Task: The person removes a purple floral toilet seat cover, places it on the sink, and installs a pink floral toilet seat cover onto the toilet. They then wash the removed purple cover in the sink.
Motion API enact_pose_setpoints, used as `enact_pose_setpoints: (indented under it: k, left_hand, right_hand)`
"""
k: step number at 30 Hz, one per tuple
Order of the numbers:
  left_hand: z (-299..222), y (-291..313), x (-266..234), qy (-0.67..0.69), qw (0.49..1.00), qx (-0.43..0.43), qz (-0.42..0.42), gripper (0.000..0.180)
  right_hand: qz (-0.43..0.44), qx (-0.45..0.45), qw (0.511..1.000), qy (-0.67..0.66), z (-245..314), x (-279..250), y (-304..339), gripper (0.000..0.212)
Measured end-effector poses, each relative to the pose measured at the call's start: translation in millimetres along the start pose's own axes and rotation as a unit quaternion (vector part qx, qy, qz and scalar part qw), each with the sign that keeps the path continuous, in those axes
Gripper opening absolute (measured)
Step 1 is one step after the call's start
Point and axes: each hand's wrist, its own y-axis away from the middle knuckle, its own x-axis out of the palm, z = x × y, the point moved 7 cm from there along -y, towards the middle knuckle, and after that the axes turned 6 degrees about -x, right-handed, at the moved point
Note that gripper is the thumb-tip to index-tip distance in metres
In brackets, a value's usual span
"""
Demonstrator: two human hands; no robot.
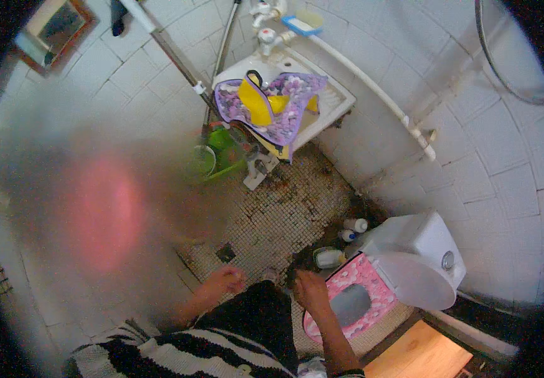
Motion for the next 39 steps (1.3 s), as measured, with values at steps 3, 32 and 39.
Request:
enact_pose_setpoints:
  k: [3, 32, 39]
  left_hand:
    - [-77, -3, -8, -0.005, 0.996, 0.079, 0.028, 0.020]
    - [-450, -205, -246, 0.253, 0.926, 0.275, -0.051, 0.013]
    - [-469, -229, -121, -0.397, 0.784, 0.350, -0.324, 0.062]
  right_hand:
    - [-0.051, -0.030, 0.998, -0.027, 59, -31, -68, 0.022]
    - [0.217, -0.025, 0.861, -0.459, 267, -73, -423, 0.017]
    - [-0.087, -0.010, 0.981, 0.173, 7, -71, -474, 0.057]
